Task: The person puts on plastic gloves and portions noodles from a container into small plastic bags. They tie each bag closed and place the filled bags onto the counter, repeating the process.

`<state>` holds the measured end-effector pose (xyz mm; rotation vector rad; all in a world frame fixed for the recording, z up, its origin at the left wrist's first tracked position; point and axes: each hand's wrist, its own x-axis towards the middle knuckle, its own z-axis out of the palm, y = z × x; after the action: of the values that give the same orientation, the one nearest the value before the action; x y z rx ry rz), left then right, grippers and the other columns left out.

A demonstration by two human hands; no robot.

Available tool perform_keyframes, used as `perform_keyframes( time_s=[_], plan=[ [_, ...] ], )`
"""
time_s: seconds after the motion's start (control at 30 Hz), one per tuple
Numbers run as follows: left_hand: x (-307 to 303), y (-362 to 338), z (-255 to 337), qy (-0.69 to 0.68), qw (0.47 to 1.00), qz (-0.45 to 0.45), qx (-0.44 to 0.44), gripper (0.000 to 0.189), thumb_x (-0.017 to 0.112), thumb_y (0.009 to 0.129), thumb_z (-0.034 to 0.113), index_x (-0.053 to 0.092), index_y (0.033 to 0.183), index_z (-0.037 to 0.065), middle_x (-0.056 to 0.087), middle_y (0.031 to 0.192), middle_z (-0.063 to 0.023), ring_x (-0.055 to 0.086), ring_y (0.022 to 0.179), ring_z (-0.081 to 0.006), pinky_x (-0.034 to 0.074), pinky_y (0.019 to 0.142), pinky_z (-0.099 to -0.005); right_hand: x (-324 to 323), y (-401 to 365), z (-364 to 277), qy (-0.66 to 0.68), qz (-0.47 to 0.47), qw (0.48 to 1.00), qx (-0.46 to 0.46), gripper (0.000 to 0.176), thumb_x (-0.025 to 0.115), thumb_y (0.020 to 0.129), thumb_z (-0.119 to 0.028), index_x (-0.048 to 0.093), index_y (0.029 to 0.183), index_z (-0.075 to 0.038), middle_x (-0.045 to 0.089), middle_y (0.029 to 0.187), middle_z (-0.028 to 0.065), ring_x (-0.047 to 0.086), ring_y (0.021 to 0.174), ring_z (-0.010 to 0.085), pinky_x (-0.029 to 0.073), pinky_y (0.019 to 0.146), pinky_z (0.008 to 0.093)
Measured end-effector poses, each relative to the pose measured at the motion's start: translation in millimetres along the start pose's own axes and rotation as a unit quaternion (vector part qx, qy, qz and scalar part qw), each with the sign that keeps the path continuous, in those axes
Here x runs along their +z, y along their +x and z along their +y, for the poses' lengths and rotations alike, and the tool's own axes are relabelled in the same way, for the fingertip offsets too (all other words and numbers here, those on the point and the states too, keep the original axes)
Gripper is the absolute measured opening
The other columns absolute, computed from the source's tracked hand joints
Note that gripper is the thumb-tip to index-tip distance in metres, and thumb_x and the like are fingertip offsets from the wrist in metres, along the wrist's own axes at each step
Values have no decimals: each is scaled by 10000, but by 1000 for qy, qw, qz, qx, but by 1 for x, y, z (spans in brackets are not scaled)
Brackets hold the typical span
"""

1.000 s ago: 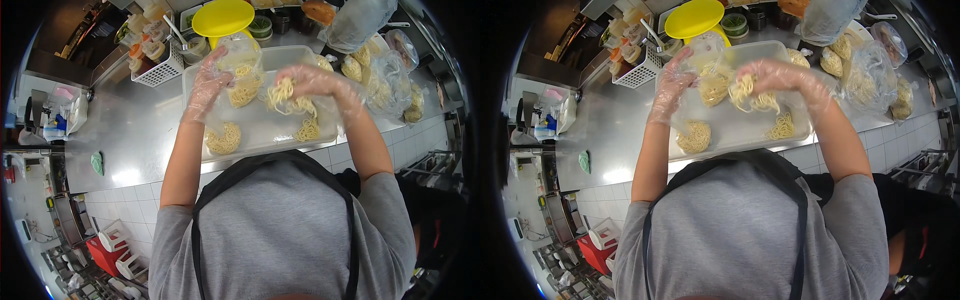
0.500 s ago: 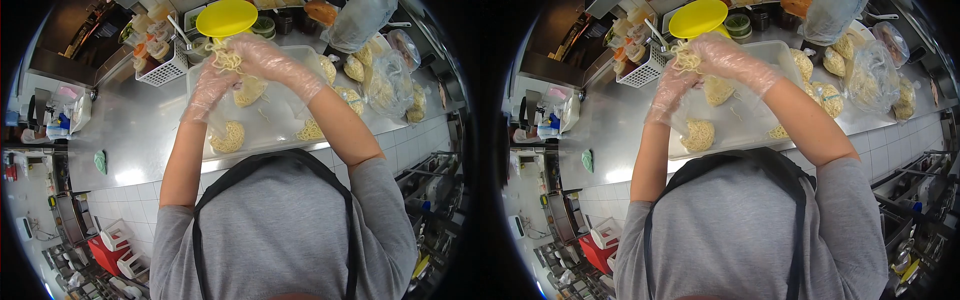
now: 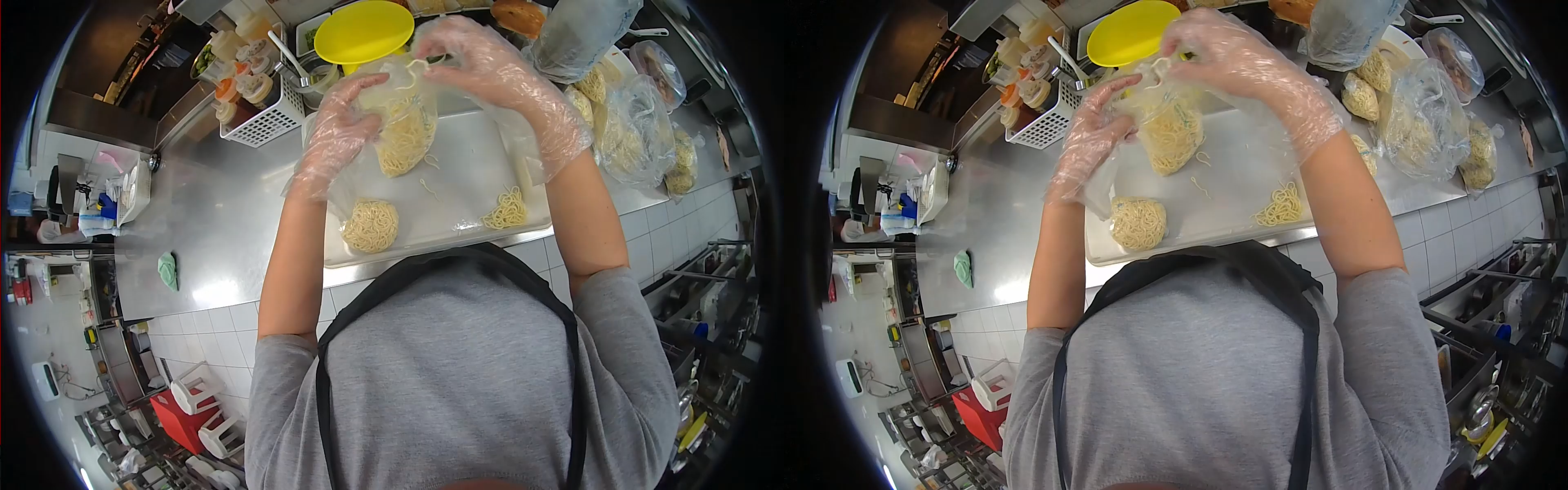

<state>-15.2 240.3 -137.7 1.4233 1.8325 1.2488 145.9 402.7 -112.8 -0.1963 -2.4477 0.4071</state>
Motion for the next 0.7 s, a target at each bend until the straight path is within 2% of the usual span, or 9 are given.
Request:
perform_keyframes(
  time_s=[0.07,0.13,0.23,0.33,0.4,0.5,0.53,0.67,0.7],
  plan=[
    [-3,-1,-3,18,1000,-13,22,488,533,715,-17,524,1191,91,447,1257,-28,548,707,-75,478,643,-218,10,-16,15,64,35,995,75,265,652,754,-218,586,961,-65,562,959,88,572,871,208,455,798,324],
    [-2,-7,-10,0,999,-9,48,457,606,710,66,559,1160,135,456,1248,-95,551,831,-133,498,694,-259,23,-29,24,129,69,978,151,297,659,739,-260,588,963,-78,577,933,99,582,847,216,462,777,340],
    [3,-18,-9,-32,999,8,37,411,648,752,123,558,1153,122,431,1281,-90,520,778,-97,495,688,-244,29,-39,23,258,100,932,235,240,643,763,-215,594,949,-73,573,883,86,585,834,174,462,781,325],
    [4,-25,-17,-70,996,46,37,415,595,823,93,483,1222,80,399,1319,-52,519,778,-89,481,662,-236,16,-25,3,284,125,928,207,208,618,786,-162,595,968,-63,586,926,95,578,882,189,455,817,319],
    [7,-26,-16,-88,995,40,23,446,598,818,88,459,1241,80,389,1327,-52,519,773,-93,486,666,-236,4,-4,-14,1,19,1000,-2,222,592,787,-92,584,1008,-72,578,983,77,556,942,188,451,840,287],
    [15,-28,-16,-136,988,66,35,621,678,750,118,383,1296,98,359,1339,-82,514,762,-96,492,671,-234,33,10,-17,-134,-10,986,-98,316,582,749,-48,571,1061,-88,548,1097,100,520,1038,238,426,909,324],
    [16,-28,-17,-163,980,97,61,772,755,687,153,332,1332,115,341,1341,-112,510,756,-95,495,674,-231,36,17,-13,-8,-44,999,-25,390,572,739,-18,547,1117,-108,509,1180,96,474,1112,257,385,969,346],
    [16,-28,-39,-179,963,173,106,1052,836,570,215,176,1381,98,301,1356,-142,534,775,-137,503,705,-287,3,17,-29,-106,-18,992,-62,441,561,731,5,526,1153,-121,508,1189,82,476,1111,260,384,972,347],
    [13,-28,-45,-90,978,167,82,1136,855,525,237,129,1385,87,279,1363,-154,543,789,-170,497,728,-299,2,12,-25,-97,24,994,-47,448,569,721,2,529,1151,-121,508,1187,81,477,1110,259,387,966,346]
  ],
)
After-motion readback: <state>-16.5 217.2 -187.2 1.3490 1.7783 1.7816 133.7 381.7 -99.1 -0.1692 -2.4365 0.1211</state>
